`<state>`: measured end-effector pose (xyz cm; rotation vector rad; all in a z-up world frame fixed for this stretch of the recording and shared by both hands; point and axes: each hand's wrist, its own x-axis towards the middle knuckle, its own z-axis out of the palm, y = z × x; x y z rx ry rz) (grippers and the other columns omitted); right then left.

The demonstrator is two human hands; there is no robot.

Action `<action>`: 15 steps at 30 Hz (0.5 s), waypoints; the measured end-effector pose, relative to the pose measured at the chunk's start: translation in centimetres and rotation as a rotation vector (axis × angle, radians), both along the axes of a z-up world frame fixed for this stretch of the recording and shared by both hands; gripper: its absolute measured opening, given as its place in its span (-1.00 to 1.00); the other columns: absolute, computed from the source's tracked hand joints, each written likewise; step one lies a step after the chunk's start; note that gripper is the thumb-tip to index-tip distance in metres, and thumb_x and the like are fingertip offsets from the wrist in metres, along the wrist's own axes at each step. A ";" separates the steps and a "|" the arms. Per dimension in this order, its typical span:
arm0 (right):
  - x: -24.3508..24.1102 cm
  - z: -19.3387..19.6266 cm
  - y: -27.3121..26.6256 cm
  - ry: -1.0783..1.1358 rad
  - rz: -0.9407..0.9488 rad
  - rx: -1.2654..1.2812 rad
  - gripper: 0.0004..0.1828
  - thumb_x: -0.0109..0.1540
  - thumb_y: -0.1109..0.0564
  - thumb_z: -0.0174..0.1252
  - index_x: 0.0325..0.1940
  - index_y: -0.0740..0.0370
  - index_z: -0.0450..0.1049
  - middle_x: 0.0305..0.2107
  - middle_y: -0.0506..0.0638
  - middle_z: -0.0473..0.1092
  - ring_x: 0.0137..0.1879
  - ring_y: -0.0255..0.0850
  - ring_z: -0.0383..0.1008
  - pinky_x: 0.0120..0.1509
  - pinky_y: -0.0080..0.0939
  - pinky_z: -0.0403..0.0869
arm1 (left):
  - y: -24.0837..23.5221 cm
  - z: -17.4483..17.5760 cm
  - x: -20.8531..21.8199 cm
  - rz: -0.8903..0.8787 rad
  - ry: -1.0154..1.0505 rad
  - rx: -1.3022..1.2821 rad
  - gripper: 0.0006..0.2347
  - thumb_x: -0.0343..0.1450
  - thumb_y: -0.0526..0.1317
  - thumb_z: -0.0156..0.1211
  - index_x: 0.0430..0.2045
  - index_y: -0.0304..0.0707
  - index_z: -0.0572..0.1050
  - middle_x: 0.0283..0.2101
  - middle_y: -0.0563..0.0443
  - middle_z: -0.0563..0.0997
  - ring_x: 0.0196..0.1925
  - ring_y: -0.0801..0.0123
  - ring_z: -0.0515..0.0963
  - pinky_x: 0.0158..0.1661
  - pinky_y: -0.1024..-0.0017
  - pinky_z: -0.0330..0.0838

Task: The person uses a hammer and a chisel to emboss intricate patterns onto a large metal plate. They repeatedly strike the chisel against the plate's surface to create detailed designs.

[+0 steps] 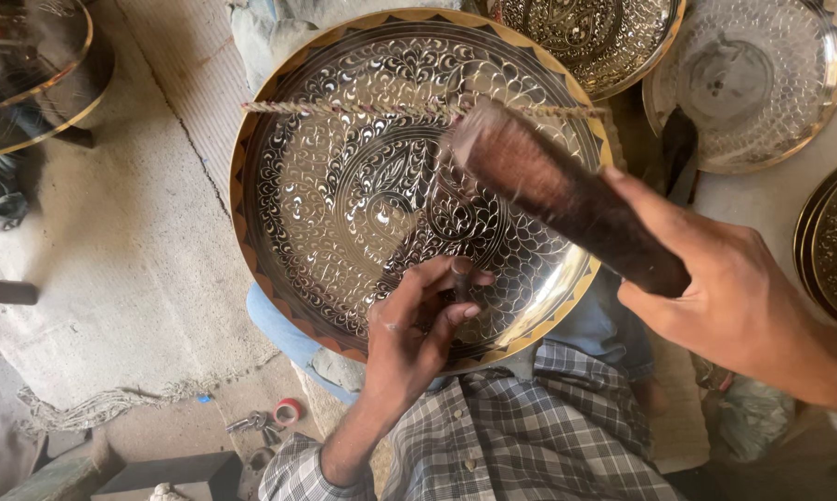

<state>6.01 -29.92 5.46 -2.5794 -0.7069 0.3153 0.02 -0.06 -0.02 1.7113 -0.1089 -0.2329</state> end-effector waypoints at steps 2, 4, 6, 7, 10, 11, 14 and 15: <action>0.2 0.0 0.0 0.010 0.006 -0.031 0.06 0.02 0.10 0.42 0.58 -0.19 0.16 -0.23 0.05 0.53 -0.43 -0.21 0.50 -0.38 -0.23 0.59 | 0.0 0.3 0.2 0.008 0.027 0.093 -0.67 0.42 -0.47 0.26 0.08 -0.32 0.47 -0.06 -0.07 0.74 -0.11 0.31 0.79 -0.19 0.47 0.74; 0.4 0.0 0.1 0.112 -0.037 -0.112 0.07 0.05 0.10 0.43 0.60 -0.30 0.15 -0.35 -0.03 0.53 -0.50 -0.22 0.46 -0.43 -0.23 0.58 | 0.0 0.6 0.4 0.001 0.007 0.001 -0.68 0.46 -0.47 0.19 0.11 -0.32 0.43 0.04 -0.09 0.70 0.00 0.30 0.76 -0.09 0.45 0.76; 0.5 0.1 0.2 0.084 0.001 -0.107 0.06 0.02 0.12 0.42 0.56 -0.27 0.14 -0.40 -0.06 0.52 -0.51 -0.24 0.46 -0.42 -0.25 0.59 | -0.1 0.8 0.3 0.009 0.043 0.011 -0.68 0.45 -0.46 0.20 0.11 -0.32 0.42 0.04 -0.08 0.70 0.00 0.30 0.77 -0.11 0.44 0.76; 0.6 0.2 0.3 0.033 0.037 -0.083 0.06 -0.02 0.13 0.40 0.53 -0.22 0.13 -0.41 -0.06 0.52 -0.50 -0.25 0.47 -0.41 -0.27 0.60 | -0.1 0.9 0.4 0.018 0.083 0.068 -0.67 0.43 -0.45 0.25 0.09 -0.31 0.44 -0.01 -0.06 0.72 -0.06 0.31 0.79 -0.18 0.44 0.75; 0.8 0.4 0.3 0.124 -0.021 -0.124 0.08 0.02 0.12 0.42 0.57 -0.32 0.12 -0.41 -0.10 0.54 -0.54 -0.24 0.45 -0.48 -0.24 0.57 | -0.2 1.0 0.6 0.020 -0.018 0.023 -0.66 0.44 -0.46 0.24 0.12 -0.33 0.42 0.02 -0.10 0.71 0.01 0.26 0.77 -0.11 0.41 0.74; 0.7 0.4 0.4 0.136 -0.017 -0.130 0.08 0.03 0.12 0.42 0.58 -0.34 0.13 -0.41 -0.10 0.54 -0.56 -0.24 0.45 -0.51 -0.24 0.56 | -0.2 1.1 0.5 0.019 -0.082 -0.027 -0.66 0.46 -0.47 0.21 0.14 -0.35 0.41 0.06 -0.13 0.69 0.07 0.23 0.75 -0.04 0.39 0.74; 0.7 0.3 0.4 0.103 0.002 -0.099 0.04 0.04 0.14 0.39 0.56 -0.32 0.16 -0.39 -0.07 0.52 -0.58 -0.24 0.46 -0.55 -0.26 0.54 | -0.2 1.2 0.6 0.033 -0.036 0.174 -0.65 0.39 -0.42 0.34 0.07 -0.29 0.48 -0.12 -0.06 0.76 -0.13 0.32 0.80 -0.21 0.44 0.73; 0.6 0.3 0.3 0.120 -0.044 -0.081 0.02 0.05 0.15 0.36 0.54 -0.30 0.13 -0.37 -0.08 0.53 -0.55 -0.27 0.45 -0.52 -0.26 0.51 | -0.2 1.2 0.6 0.031 -0.038 0.123 -0.66 0.41 -0.42 0.31 0.08 -0.30 0.46 -0.08 -0.07 0.75 -0.09 0.33 0.79 -0.20 0.44 0.73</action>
